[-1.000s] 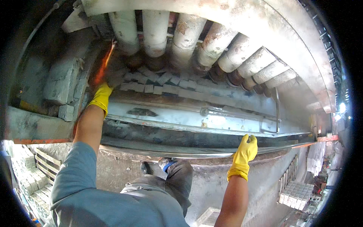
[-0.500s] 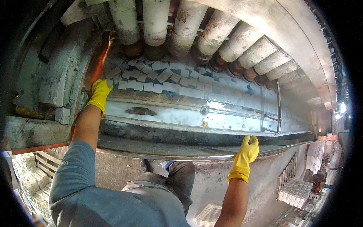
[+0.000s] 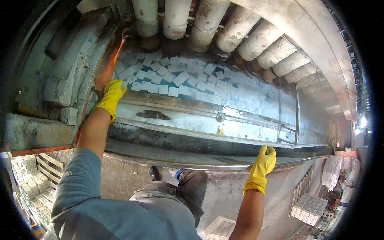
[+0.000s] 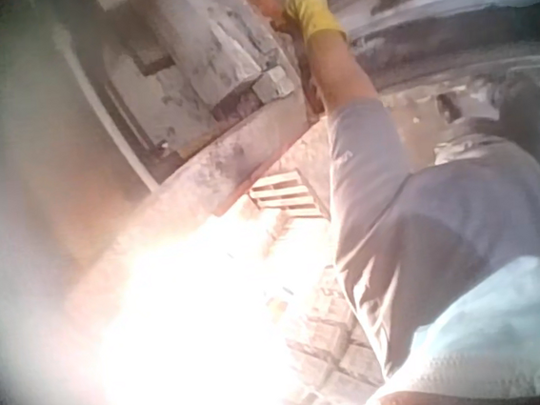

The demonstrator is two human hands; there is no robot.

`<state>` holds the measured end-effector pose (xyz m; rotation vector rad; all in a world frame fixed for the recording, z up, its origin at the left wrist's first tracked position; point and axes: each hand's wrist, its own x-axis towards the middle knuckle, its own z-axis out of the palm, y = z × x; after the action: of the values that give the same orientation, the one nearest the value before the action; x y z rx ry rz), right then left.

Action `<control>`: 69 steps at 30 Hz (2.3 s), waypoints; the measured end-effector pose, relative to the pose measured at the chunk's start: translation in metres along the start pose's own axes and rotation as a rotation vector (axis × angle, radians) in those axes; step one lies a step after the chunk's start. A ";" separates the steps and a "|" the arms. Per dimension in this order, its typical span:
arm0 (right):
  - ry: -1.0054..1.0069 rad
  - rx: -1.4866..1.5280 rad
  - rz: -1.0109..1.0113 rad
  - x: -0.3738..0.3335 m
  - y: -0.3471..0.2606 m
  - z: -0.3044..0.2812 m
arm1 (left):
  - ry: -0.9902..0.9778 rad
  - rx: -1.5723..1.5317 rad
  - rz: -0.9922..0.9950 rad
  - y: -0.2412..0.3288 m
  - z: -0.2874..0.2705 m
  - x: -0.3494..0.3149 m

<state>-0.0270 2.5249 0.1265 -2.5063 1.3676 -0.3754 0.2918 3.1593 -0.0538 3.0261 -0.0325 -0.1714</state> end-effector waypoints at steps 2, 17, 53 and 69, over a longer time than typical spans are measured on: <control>-0.003 -0.004 -0.009 0.002 -0.002 0.001 | 0.042 0.019 -0.030 -0.005 0.018 0.004; -0.020 0.056 0.001 -0.003 0.001 0.003 | 0.037 -0.132 -0.112 -0.008 0.032 0.016; 0.000 0.056 -0.068 -0.010 -0.033 -0.001 | 0.001 -0.029 -0.033 -0.093 0.035 0.081; 0.003 0.089 -0.013 0.002 -0.067 0.008 | -0.256 0.133 0.001 -0.062 -0.038 0.131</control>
<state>0.0292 2.5592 0.1431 -2.4446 1.3068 -0.4331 0.4275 3.2212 -0.0374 3.1131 -0.0691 -0.5769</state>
